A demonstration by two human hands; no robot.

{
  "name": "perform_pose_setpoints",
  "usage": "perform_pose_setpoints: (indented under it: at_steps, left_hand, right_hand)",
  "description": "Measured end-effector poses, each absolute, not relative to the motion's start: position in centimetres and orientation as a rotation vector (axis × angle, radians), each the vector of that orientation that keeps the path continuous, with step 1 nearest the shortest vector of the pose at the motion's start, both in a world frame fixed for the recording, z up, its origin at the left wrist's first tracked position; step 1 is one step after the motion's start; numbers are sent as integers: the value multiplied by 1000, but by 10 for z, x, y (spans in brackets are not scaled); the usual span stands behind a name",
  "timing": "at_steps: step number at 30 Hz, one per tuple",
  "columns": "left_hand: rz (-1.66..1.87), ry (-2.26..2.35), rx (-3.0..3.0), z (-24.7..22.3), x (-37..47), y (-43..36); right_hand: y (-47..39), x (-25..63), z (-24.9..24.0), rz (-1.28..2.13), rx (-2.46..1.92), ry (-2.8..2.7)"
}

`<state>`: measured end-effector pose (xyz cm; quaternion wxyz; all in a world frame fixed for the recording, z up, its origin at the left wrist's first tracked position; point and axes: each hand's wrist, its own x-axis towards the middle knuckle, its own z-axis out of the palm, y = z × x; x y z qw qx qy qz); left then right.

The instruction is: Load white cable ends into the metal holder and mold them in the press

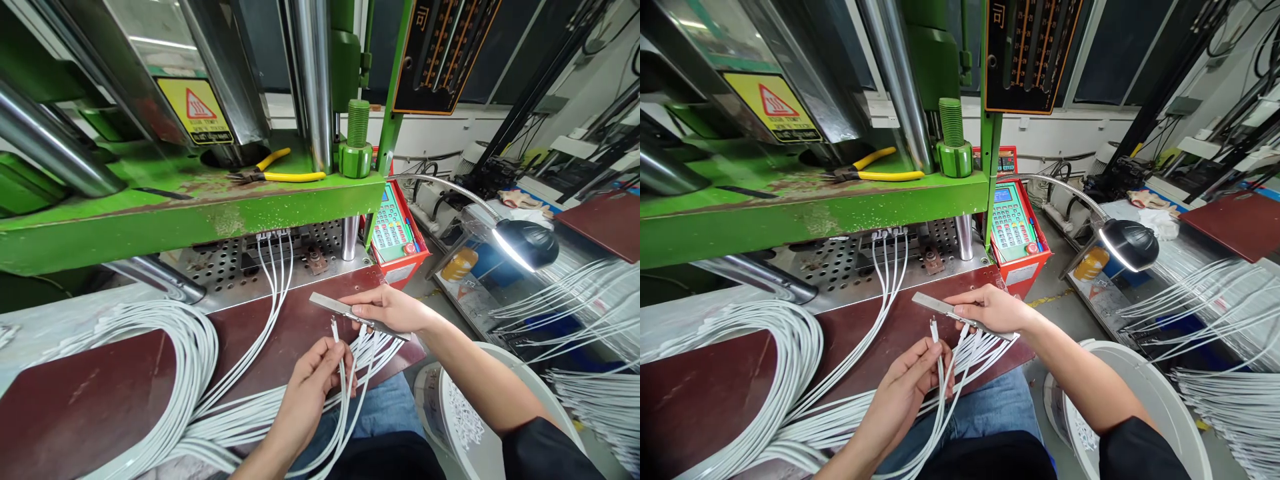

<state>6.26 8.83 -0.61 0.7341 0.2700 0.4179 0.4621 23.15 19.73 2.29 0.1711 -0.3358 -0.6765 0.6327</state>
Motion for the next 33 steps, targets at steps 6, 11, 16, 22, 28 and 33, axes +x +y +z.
perform_pose_setpoints:
  at_steps: [6,11,16,22,28,33]
  left_hand:
    - [983,963,694,-11,61,91]
    - [960,1028,737,-13,60,91]
    - [972,1129,742,-15,63,92]
    - [980,1284,814,-18,63,93]
    - [972,1402,829,-14,64,91]
    - [963,1446,803,-10,67,93]
  right_hand:
    - [197,233,26,1826,-923,-1900]
    - [196,233,26,1825,-914,-1933]
    - [196,230,24,1824,-919,-1948]
    - [195,229,24,1812,-945,-1968]
    - [192,227,25,1683,-979,-2092]
    - [190,226,23,1508,-1036,-2215]
